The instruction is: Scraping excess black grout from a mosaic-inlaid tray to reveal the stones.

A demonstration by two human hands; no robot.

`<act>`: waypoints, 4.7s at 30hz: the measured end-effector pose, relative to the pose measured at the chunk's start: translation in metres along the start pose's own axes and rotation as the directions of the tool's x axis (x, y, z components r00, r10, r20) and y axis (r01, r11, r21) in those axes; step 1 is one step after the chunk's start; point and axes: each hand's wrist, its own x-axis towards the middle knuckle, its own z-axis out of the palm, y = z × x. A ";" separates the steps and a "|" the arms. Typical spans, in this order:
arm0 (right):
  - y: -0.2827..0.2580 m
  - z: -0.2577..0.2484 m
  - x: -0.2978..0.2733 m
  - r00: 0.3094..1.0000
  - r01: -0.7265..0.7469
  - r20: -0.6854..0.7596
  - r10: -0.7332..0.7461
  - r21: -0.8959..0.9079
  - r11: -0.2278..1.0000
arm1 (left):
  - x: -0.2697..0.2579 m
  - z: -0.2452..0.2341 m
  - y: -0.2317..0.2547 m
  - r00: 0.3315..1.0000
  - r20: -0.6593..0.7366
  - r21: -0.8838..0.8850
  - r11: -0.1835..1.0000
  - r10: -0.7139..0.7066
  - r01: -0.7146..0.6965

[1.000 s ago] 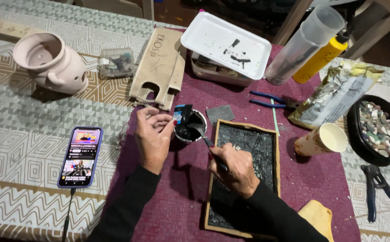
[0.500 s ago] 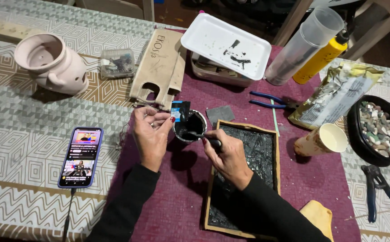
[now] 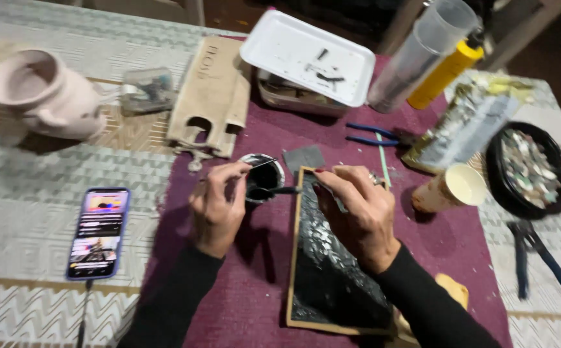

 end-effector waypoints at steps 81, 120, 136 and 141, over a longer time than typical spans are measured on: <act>0.081 0.006 -0.131 0.597 -0.438 0.762 0.250 0.048 0.898 | -0.132 0.070 -0.010 0.861 0.509 0.173 0.977 0.018 -0.123; 0.039 0.013 -0.130 0.520 -0.519 0.832 0.192 0.130 0.844 | -0.123 0.066 0.002 0.810 0.586 0.199 0.970 -0.002 -0.141; 0.018 0.023 -0.128 0.308 -0.597 0.940 0.148 0.070 0.799 | -0.123 0.067 0.001 0.802 0.597 0.171 0.978 -0.006 -0.120; 0.015 0.027 -0.123 0.345 -0.549 0.925 0.160 0.061 0.834 | -0.121 0.066 0.002 0.804 0.595 0.174 0.977 -0.005 -0.123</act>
